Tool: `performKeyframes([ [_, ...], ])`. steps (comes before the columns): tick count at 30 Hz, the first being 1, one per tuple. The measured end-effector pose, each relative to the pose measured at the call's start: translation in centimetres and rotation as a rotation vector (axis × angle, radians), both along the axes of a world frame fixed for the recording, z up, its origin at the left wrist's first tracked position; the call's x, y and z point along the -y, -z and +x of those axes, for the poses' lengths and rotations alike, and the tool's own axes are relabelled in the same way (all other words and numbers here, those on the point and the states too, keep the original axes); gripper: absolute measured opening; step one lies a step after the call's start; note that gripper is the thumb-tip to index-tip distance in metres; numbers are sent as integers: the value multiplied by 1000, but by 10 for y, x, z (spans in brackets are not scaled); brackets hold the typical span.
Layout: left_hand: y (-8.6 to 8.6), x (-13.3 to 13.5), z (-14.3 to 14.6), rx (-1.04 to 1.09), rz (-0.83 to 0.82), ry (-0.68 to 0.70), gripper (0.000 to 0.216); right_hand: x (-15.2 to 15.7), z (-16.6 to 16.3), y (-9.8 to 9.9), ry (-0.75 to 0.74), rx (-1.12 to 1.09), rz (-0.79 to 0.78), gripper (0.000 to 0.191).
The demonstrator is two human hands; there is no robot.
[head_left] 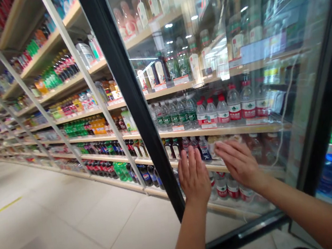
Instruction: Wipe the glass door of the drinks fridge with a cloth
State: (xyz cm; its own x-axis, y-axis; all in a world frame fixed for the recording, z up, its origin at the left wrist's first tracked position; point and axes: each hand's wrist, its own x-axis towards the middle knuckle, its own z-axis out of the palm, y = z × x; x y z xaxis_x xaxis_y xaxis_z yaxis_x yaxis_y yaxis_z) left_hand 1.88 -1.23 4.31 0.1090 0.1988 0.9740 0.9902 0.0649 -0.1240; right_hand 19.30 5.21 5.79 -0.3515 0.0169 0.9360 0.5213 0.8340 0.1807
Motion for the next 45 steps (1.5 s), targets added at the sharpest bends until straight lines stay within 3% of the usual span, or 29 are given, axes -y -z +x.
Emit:
performKeyframes([
  [3, 6, -2, 1, 37, 8, -55, 65, -6, 1, -17, 30, -223, 22, 59],
  [5, 9, -5, 1, 24, 3, -71, 65, -7, -2, -13, 42, -272, 23, 58],
  [9, 11, -11, -2, 2, 4, -82, 66, 2, -8, 27, 1, 18, 26, 54],
  [11, 10, -11, -3, 2, 9, -82, 67, 3, -7, 33, -4, 140, 31, 51],
  [17, 10, -10, -2, -11, 22, -96, 66, -7, -3, -18, 61, -264, 33, 57],
  [19, 11, -10, -1, -8, 22, -110, 66, -4, -7, -15, 58, -277, 16, 58],
  [23, 11, -11, -1, -11, 29, -120, 65, 7, -14, 7, -16, 24, -12, 58],
  [25, 12, -12, -1, -6, 33, -130, 64, 7, -14, -1, -20, 28, -7, 59],
  [28, 13, -12, -1, 8, 29, -134, 65, 1, -13, -29, 18, -228, 12, 60],
  [30, 14, -12, -1, 8, 24, -117, 67, -1, -14, -38, 38, -327, 23, 60],
  [35, 15, -12, -2, 8, 22, -93, 66, 6, -20, -18, -28, -71, 4, 63],
  [37, 14, -12, -1, 4, 25, -103, 66, 6, -18, -24, -33, -62, 7, 62],
  [42, 13, -12, -1, 2, 42, -132, 62, 1, -22, -59, 25, -348, 17, 56],
  [45, 14, -12, -1, 1, 50, -128, 60, 6, -29, -52, -4, -154, 14, 56],
])
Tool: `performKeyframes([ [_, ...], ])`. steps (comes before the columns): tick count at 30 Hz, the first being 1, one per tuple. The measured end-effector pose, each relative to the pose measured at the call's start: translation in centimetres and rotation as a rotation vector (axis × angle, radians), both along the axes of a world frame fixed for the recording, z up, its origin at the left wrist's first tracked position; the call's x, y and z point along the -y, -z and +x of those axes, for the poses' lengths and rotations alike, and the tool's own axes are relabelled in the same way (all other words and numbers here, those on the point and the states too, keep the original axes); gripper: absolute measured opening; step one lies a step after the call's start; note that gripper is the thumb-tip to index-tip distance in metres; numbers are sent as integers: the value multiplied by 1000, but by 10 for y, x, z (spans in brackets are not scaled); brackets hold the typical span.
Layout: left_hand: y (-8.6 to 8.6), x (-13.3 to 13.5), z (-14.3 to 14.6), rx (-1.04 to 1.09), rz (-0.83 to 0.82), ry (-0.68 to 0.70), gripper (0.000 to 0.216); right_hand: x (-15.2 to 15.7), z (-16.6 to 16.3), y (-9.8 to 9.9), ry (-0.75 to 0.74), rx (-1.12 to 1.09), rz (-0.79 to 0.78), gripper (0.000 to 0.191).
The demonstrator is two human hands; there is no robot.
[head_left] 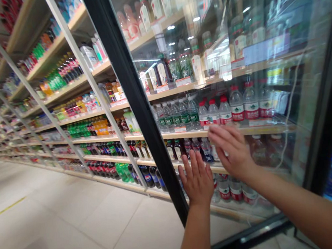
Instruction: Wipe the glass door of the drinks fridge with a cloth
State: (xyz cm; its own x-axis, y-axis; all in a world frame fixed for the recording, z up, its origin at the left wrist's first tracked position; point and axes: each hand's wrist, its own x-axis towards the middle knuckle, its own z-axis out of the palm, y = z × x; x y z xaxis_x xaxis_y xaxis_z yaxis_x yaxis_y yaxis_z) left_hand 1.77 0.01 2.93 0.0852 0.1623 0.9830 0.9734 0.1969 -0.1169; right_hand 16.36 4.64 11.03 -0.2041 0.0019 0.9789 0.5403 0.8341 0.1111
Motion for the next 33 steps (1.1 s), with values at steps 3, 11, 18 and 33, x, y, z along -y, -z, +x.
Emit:
performKeyframes([
  [3, 0, 0, -1, 0, -8, 6, 60, 1, 2, 1, -18, 191, 18, 55],
  [11, -1, 1, 0, 3, -21, 34, 65, -6, 19, 23, 53, -94, -17, 57],
  [18, 0, 0, 0, 8, -20, 15, 65, -1, 23, 81, -45, 84, -90, 54],
  [33, -2, 0, 2, 7, -37, 22, 70, 7, 29, 95, -62, 100, -143, 50],
])
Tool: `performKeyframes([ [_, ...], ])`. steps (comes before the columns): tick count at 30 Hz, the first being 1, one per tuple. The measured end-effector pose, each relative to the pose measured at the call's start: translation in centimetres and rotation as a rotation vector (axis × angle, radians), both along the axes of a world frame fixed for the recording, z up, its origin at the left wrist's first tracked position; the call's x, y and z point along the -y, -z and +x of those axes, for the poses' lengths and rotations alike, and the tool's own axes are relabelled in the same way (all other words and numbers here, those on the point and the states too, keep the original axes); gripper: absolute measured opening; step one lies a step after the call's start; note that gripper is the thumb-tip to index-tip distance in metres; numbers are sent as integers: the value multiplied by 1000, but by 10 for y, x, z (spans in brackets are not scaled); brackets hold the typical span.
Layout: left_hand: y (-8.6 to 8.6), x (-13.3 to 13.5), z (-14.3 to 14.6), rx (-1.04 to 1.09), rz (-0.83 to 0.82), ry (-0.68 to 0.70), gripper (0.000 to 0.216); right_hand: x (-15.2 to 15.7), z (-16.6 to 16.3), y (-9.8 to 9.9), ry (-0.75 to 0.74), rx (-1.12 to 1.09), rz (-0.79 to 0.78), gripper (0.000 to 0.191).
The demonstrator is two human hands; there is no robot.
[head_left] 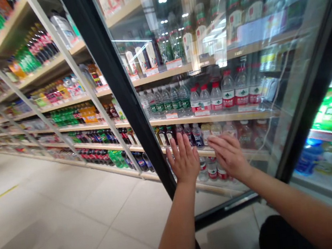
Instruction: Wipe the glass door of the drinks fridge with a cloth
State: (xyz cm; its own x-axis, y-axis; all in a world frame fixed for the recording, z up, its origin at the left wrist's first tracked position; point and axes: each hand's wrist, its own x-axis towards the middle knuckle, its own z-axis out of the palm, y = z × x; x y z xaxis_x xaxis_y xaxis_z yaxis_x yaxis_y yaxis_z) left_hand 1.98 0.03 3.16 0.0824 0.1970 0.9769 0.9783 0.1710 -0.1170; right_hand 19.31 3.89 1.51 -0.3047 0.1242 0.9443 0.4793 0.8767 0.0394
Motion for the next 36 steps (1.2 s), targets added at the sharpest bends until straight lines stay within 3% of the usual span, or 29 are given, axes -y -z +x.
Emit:
performKeyframes([
  [2, 0, 1, 1, -1, 0, 0, 69, -2, -1, -1, 22, -59, -13, 54],
  [7, -1, 2, 1, -9, -12, -24, 67, 10, -8, 38, -45, 203, 8, 49],
  [13, 0, 3, 1, -18, 7, -27, 67, 1, -10, 6, -30, -13, -11, 56],
  [15, 0, 2, 1, -18, 5, -27, 66, 2, -11, 12, -29, -12, -8, 56],
  [18, 1, 2, 0, -16, 3, -29, 65, 8, -14, 38, -65, 142, 7, 48],
  [20, 2, 1, -1, -13, -2, -30, 64, 9, -14, 42, -81, 193, 4, 45],
  [26, 4, 1, 0, -7, 7, -32, 63, -2, -11, -15, 29, -158, 16, 57],
  [32, 3, 3, -1, -7, 6, -19, 61, 8, -18, 11, -80, 65, 9, 50],
  [34, 3, 3, 0, -9, 9, -28, 61, 7, -18, 0, -65, 23, 3, 49],
  [36, 3, 3, 0, -10, 10, -38, 61, 3, -15, -23, 9, -124, 14, 52],
])
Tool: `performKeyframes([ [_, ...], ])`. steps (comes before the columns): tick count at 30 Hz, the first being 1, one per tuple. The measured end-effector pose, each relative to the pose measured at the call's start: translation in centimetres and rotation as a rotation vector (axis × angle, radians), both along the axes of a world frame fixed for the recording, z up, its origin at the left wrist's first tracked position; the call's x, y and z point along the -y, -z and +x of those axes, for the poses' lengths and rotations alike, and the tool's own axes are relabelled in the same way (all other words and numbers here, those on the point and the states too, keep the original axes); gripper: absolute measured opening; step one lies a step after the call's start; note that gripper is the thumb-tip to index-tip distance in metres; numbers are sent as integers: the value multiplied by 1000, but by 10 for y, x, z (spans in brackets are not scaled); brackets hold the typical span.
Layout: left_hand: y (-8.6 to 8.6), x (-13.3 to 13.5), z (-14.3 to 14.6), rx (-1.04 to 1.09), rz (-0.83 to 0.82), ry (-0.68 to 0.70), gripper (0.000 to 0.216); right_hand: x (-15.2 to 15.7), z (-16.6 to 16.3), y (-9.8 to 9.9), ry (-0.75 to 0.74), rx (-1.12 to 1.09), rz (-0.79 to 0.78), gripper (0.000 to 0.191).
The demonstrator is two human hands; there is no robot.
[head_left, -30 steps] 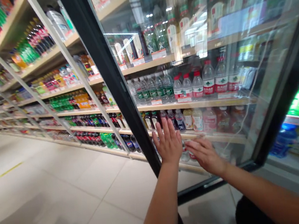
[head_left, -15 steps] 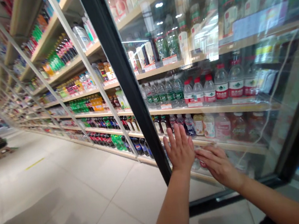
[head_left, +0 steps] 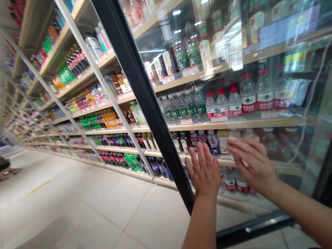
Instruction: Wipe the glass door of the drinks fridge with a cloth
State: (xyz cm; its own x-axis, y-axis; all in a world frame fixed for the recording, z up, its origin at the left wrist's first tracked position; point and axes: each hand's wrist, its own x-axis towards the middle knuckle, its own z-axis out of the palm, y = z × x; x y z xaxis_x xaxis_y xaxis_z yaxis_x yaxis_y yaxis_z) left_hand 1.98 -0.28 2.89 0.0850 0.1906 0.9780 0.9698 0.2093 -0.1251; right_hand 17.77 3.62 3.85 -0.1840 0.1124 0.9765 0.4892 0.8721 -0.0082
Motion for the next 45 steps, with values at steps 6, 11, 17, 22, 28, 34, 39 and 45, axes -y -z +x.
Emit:
performKeyframes([
  [6, 2, 0, 0, 17, -11, 30, 61, -4, -2, -2, 10, 17, 23, 55],
  [11, 2, -1, 0, 14, -13, 20, 61, -2, -4, -3, -57, 106, 14, 54],
  [17, 2, 0, 0, 22, -13, 29, 57, -11, -3, -35, 61, -72, 78, 57],
  [22, 2, 0, -1, 8, -12, 30, 61, -8, -4, -22, -29, 149, 91, 61],
  [28, 0, 0, 0, 6, 5, 6, 62, -13, -7, -69, 52, -82, 105, 54],
  [34, 3, -1, 0, 16, -1, 13, 62, -14, -15, -63, -26, 93, 158, 60],
  [39, 4, -2, 0, 26, -5, 14, 65, -14, -20, -96, 24, -82, 143, 55],
  [45, 4, -4, -1, 21, 14, 31, 65, -10, -20, -75, -37, 183, 189, 57],
])
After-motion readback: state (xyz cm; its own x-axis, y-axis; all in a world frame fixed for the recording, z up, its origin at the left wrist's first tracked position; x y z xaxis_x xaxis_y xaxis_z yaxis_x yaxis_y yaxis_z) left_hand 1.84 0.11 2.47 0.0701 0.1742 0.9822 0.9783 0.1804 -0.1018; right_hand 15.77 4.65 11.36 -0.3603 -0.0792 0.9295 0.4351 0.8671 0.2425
